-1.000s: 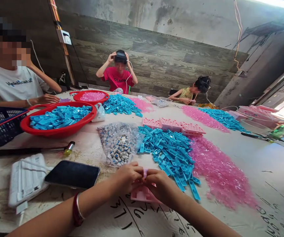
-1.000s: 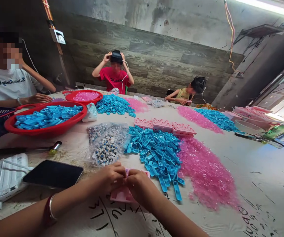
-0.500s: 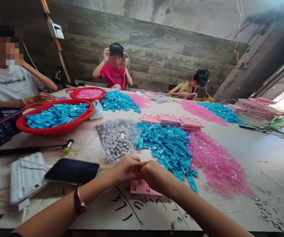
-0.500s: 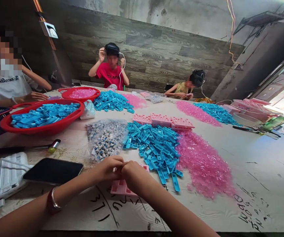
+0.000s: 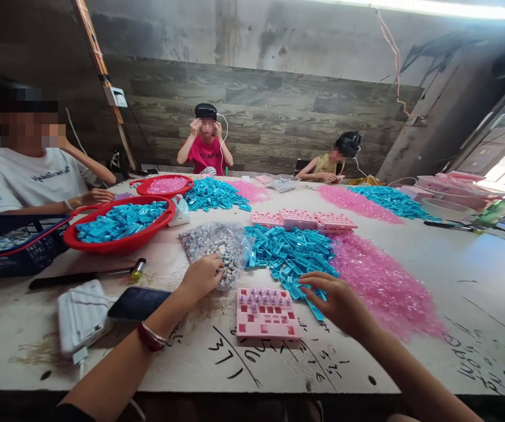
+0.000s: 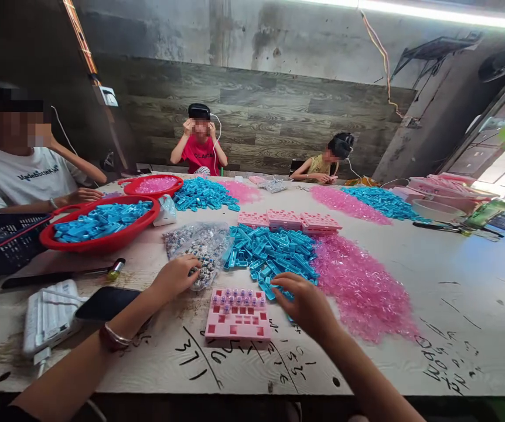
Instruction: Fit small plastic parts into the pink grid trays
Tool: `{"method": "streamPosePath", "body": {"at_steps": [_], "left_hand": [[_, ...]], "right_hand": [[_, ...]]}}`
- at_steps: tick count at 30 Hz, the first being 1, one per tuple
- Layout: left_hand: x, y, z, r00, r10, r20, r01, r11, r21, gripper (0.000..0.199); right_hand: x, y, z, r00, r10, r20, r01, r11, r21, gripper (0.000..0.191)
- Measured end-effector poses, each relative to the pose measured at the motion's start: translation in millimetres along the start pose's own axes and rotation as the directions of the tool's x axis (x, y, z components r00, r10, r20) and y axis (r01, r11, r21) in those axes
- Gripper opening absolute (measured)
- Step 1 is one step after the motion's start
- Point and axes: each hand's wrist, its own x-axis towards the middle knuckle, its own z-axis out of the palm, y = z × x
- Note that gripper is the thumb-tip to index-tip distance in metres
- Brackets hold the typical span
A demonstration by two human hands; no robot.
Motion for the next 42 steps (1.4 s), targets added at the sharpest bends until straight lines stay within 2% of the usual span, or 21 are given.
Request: {"method": "streamPosePath", "body": {"at_steps": [3,7,11,14,19,26,29,32,34,37,42], "left_hand": [[2,-5,5.5,0.993,0.012,0.114,-0.011,1.000,-0.005,0.024],[3,-10,9.5,0.987,0.037,0.157,-0.033,0.999,-0.027,0.036],[7,-19,14.1,0.987,0.029,0.157,-0.027,1.000,-0.017,0.022],[7,-22,17.9,0.993,0.035,0.116,-0.034,0.999,-0.014,0.022],[7,-21,19.1,0.995,0.019,0.099,-0.020,1.000,0.014,0.020],[9,-15,15.9,0.998,-0.033,0.052,0.032,0.999,0.019,0.011],[7,-10,12.2,0.997,-0.005,-0.076,0.000,0.998,-0.071,0.017],[4,0,7.1,0.971,0.040,-0.234,-0.091,0.973,-0.213,0.022],[1,11,4.8,0.956,0.076,-0.282,-0.167,0.934,-0.315,0.018],[-6,33,5.7,0.950,0.147,-0.275,-0.263,0.851,-0.454,0.011],[-21,65,18.9,0.948,0.287,-0.135,-0.307,0.724,-0.617,0.013]], "right_hand": [[-25,44,-29,0.986,0.155,-0.057,-0.157,0.987,-0.044,0.025],[-59,84,-53,0.941,0.324,-0.094,-0.336,0.924,-0.181,0.031],[-76,95,-59,0.915,0.404,-0.008,-0.395,0.891,-0.222,0.032],[-81,95,-56,0.898,0.432,0.082,-0.409,0.889,-0.205,0.031],[-81,102,-49,0.909,0.401,0.115,-0.382,0.911,-0.158,0.034],[-75,120,-37,0.937,0.337,0.092,-0.320,0.933,-0.164,0.023],[-75,122,-34,0.938,0.332,0.100,-0.312,0.934,-0.173,0.025],[-76,120,-34,0.942,0.308,0.136,-0.288,0.946,-0.146,0.028],[-75,117,-33,0.943,0.293,0.156,-0.277,0.954,-0.117,0.029],[-73,114,-32,0.947,0.276,0.166,-0.266,0.961,-0.080,0.029],[-69,112,-33,0.951,0.272,0.146,-0.263,0.962,-0.079,0.027]]}}
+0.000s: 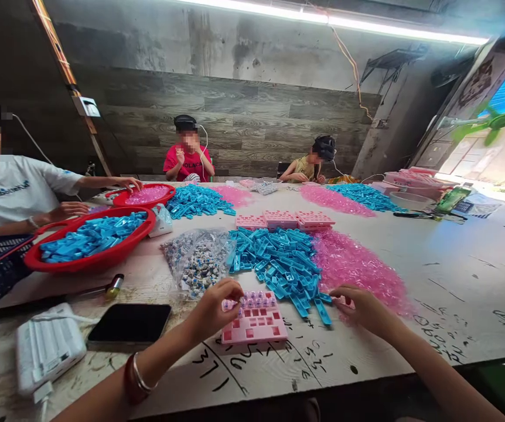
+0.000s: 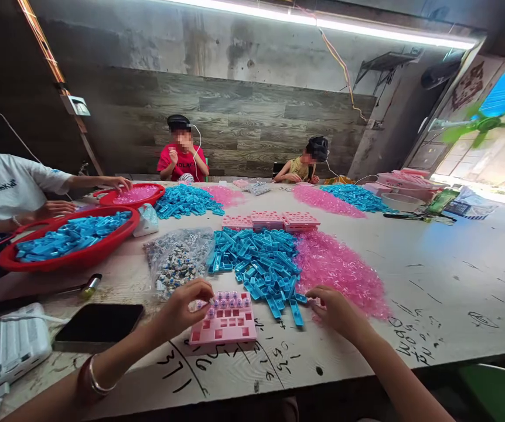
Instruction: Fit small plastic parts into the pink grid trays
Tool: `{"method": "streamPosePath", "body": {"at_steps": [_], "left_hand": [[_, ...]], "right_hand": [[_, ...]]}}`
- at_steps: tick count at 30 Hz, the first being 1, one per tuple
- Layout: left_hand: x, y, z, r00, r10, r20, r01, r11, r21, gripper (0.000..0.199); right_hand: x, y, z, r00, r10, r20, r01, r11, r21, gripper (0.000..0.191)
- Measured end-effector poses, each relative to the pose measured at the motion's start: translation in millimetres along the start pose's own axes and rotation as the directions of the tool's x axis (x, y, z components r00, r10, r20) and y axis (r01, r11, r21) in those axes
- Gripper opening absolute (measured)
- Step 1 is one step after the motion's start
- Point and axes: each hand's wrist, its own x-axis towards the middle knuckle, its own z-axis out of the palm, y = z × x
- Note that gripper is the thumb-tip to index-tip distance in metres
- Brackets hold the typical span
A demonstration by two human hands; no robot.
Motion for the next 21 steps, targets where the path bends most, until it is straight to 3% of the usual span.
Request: {"method": "streamPosePath", "body": {"at_steps": [4,7,10,14,21], "left_hand": [[-3,-2,11.7,0.997,-0.016,0.070,0.015,1.000,0.005,0.021],[-3,-7,13.5,0.996,0.010,0.091,-0.012,1.000,0.027,0.016],[-3,-10,14.4,0.994,0.036,0.103,-0.040,0.999,0.031,0.013],[-5,-16,16.7,0.989,0.064,0.133,-0.071,0.996,0.048,0.014],[-8,-17,17.9,0.988,0.104,0.115,-0.115,0.989,0.093,0.015]], "right_hand": [[5,-10,-5,0.996,0.003,-0.089,-0.003,1.000,0.006,0.029],[13,-36,-3,0.990,-0.045,-0.137,0.056,0.995,0.084,0.026],[22,-73,7,0.987,-0.133,-0.089,0.151,0.959,0.241,0.021],[35,-113,26,0.967,-0.253,-0.043,0.253,0.913,0.321,0.020],[58,-126,57,0.952,-0.303,-0.036,0.301,0.912,0.278,0.018]]}}
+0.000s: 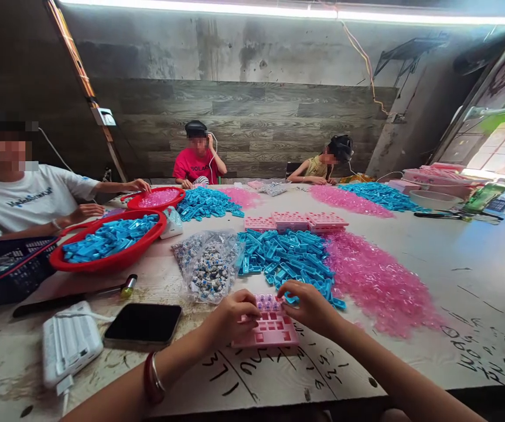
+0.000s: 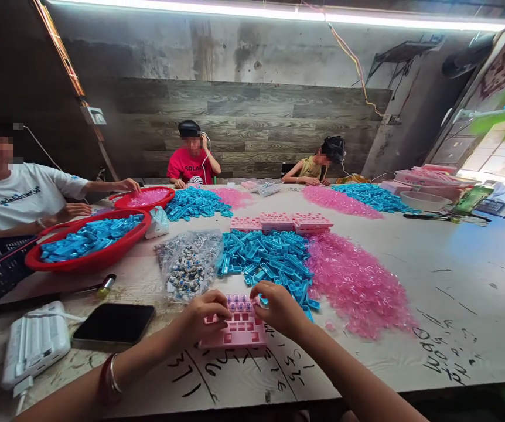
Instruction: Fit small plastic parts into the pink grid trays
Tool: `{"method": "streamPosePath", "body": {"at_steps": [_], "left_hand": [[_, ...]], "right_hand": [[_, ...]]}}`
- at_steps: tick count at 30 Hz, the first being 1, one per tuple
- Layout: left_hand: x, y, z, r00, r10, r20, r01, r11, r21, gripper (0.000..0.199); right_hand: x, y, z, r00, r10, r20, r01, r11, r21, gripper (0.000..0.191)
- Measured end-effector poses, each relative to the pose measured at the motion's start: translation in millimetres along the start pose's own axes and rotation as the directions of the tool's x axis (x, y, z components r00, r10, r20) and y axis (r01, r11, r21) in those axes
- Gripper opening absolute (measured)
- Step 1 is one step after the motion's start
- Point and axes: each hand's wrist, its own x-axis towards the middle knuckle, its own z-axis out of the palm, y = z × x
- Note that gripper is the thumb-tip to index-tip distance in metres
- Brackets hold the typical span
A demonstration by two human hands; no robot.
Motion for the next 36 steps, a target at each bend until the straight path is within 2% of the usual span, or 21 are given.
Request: {"method": "streamPosePath", "body": {"at_steps": [6,12,19,23,30,36], "left_hand": [[-2,8,-2.5,0.999,0.044,0.023,-0.045,0.997,0.067,0.022],[-2,9,-2.2,0.991,0.093,0.100,-0.119,0.946,0.301,0.017],[-4,6,2.4,0.994,0.059,0.087,-0.089,0.911,0.403,0.014],[-4,3,3.8,0.996,0.053,0.076,-0.078,0.919,0.387,0.015],[-5,1,4.7,1.000,0.012,-0.006,-0.010,0.972,0.237,0.014],[-4,0,5.1,1.000,0.013,-0.006,-0.011,0.968,0.251,0.016]], "right_hand": [[7,1,4,0.997,0.037,0.069,-0.043,0.995,0.089,0.022],[10,-5,4,0.996,0.019,0.085,-0.029,0.993,0.113,0.023],[11,-2,3,0.995,0.025,0.092,-0.036,0.992,0.122,0.023],[10,-2,0,0.993,0.012,0.113,-0.019,0.998,0.061,0.020],[9,-4,-4,0.989,0.029,0.145,-0.034,0.999,0.031,0.020],[9,0,-6,0.985,0.038,0.171,-0.049,0.997,0.059,0.014]]}}
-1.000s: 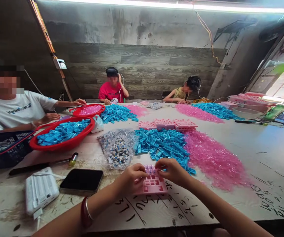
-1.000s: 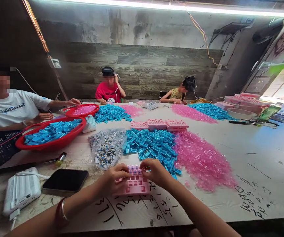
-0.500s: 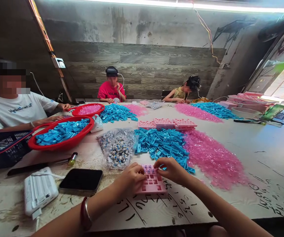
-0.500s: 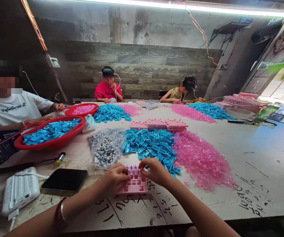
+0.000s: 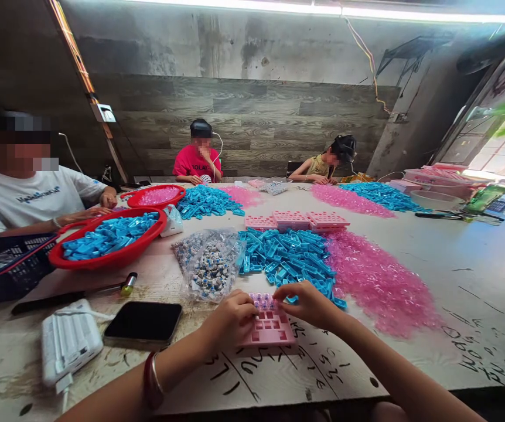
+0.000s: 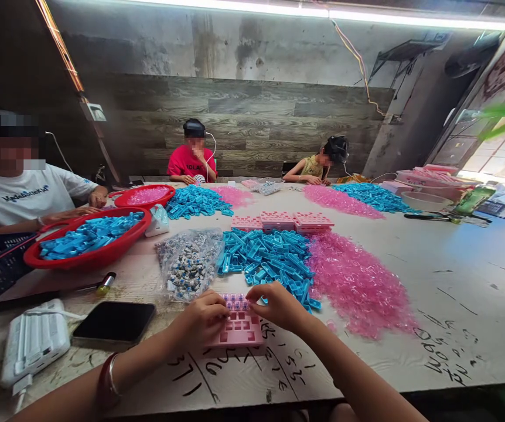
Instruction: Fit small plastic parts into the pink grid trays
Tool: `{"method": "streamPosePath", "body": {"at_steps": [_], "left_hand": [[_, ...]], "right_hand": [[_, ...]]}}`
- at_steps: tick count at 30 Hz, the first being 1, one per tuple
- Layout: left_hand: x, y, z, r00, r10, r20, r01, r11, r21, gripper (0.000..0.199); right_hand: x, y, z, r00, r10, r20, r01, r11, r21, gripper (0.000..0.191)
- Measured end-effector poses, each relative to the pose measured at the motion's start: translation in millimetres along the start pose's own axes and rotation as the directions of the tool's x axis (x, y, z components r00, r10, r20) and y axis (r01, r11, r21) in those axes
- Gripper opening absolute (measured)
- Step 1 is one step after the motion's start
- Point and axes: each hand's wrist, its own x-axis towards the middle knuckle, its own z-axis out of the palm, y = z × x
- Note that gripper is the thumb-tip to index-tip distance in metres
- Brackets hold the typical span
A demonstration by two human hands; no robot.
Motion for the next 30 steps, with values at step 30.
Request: {"method": "streamPosePath", "body": {"at_steps": [30], "left_hand": [[0.0,-4.7,1.1,0.997,0.074,-0.018,-0.073,0.997,0.014,0.016]], "right_hand": [[-3.2,-1.6,-2.3,1.000,-0.018,0.014,0.018,1.000,0.009,0.016]]}}
